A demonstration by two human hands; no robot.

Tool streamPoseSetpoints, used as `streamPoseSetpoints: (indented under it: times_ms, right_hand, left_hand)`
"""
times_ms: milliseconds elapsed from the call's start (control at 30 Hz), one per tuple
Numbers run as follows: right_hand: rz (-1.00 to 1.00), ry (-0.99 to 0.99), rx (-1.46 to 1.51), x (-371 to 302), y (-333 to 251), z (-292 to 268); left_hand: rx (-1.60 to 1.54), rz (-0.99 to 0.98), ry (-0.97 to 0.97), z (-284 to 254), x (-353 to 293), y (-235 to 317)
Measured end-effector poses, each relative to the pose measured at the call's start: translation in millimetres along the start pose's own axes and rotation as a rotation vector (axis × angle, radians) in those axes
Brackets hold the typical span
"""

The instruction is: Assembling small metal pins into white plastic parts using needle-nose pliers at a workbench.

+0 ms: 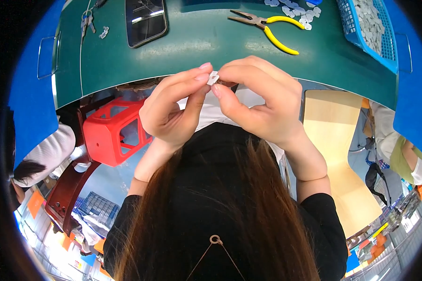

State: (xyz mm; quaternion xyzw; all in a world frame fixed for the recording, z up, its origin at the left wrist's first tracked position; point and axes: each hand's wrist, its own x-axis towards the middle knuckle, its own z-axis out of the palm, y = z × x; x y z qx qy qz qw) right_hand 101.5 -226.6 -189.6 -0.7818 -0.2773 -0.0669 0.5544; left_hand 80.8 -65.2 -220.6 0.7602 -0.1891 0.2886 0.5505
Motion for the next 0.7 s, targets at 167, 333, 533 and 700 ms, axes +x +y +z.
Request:
streamPoseSetpoints:
  times_ms: [167, 333, 533, 700]
  right_hand:
    - [-0.030, 0.055, -0.061, -2, -1, 1]
    - [-0.050, 0.128, -0.057, 1, 1, 5]
    - [0.036, 0.024, -0.015, -3, -2, 0]
    - [0.116, -0.028, 0.030, -3, -4, -3]
  left_hand:
    - [0.050, 0.065, -0.051, -2, 2, 1]
    - [0.092, 0.083, -0.025, 2, 1, 0]
    - [0.054, -0.003, -0.055, 0, 7, 4]
    - [-0.012, -0.095, -0.120, -4, 12, 7]
